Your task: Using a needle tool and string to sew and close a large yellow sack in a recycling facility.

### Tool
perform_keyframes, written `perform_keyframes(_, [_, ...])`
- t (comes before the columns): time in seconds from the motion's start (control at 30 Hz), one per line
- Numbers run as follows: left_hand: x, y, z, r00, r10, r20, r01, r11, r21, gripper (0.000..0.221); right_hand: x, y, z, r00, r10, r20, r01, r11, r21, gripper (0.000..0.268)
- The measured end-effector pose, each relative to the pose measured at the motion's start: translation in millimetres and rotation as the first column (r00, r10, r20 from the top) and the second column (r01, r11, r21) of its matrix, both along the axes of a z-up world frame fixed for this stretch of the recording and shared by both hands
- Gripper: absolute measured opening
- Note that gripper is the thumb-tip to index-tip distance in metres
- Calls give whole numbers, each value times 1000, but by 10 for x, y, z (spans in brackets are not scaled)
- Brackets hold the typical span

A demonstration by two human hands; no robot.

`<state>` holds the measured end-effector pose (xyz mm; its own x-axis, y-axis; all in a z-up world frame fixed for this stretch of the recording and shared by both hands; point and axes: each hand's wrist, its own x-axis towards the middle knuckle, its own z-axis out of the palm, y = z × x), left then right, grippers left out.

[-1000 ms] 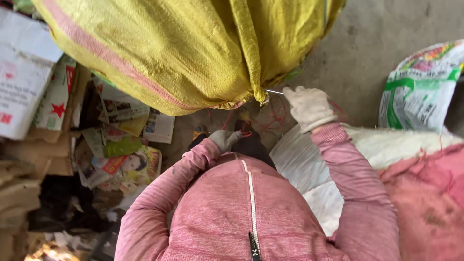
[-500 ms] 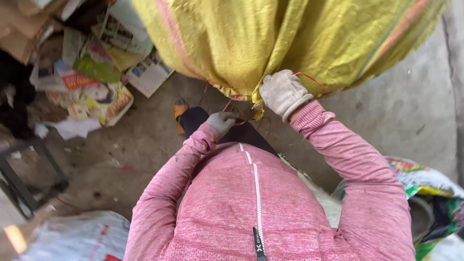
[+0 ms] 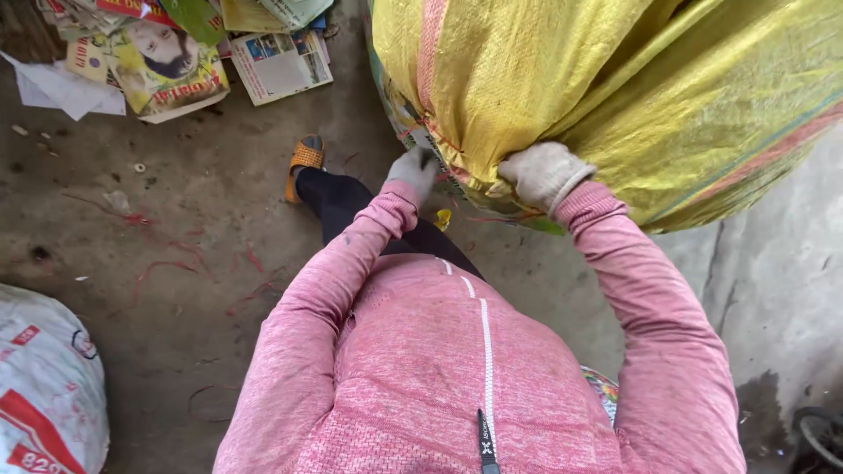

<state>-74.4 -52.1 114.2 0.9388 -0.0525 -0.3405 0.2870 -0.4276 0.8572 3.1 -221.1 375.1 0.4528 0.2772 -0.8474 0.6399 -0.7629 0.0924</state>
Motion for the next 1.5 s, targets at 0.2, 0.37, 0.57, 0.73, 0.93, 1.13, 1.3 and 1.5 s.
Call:
perform_keyframes(0.2, [10,297,-32,939,-91,-331,132,986,104,39,-73,-129,-284,999,17,30,-18,999,31,24])
perform_keyframes(0.37, [45,593,57,857,-363,-365,473,836,278,62,-268,-197,38,913,-390,115,355,902,245,19])
perform_keyframes(0.57, [-116,717,95,757,-524,-389,635,731,250,58,-691,-330,-352,228,-958,-176,591,-7,807,20])
perform_keyframes(0.73, [-275,725,108,746,-533,-399,611,786,92,59,-1044,-160,-1079,258,-920,296,344,373,861,18])
perform_keyframes(0.93, [-280,697,462,742,-653,-153,670,711,214,64,-1586,14,-1003,45,-824,-565,131,-555,821,50])
perform_keyframes(1.13, [-190,414,1394,603,-798,-12,789,594,154,52,-1883,257,-855,128,-873,-470,696,-259,670,30])
perform_keyframes(1.3, [-123,497,816,684,-659,-312,642,747,-172,38,-1670,427,-808,719,-621,-311,649,440,621,27])
perform_keyframes(1.5, [351,1399,721,536,-799,-274,836,547,40,34,-2308,89,-3264,-381,-296,-876,281,-940,196,34])
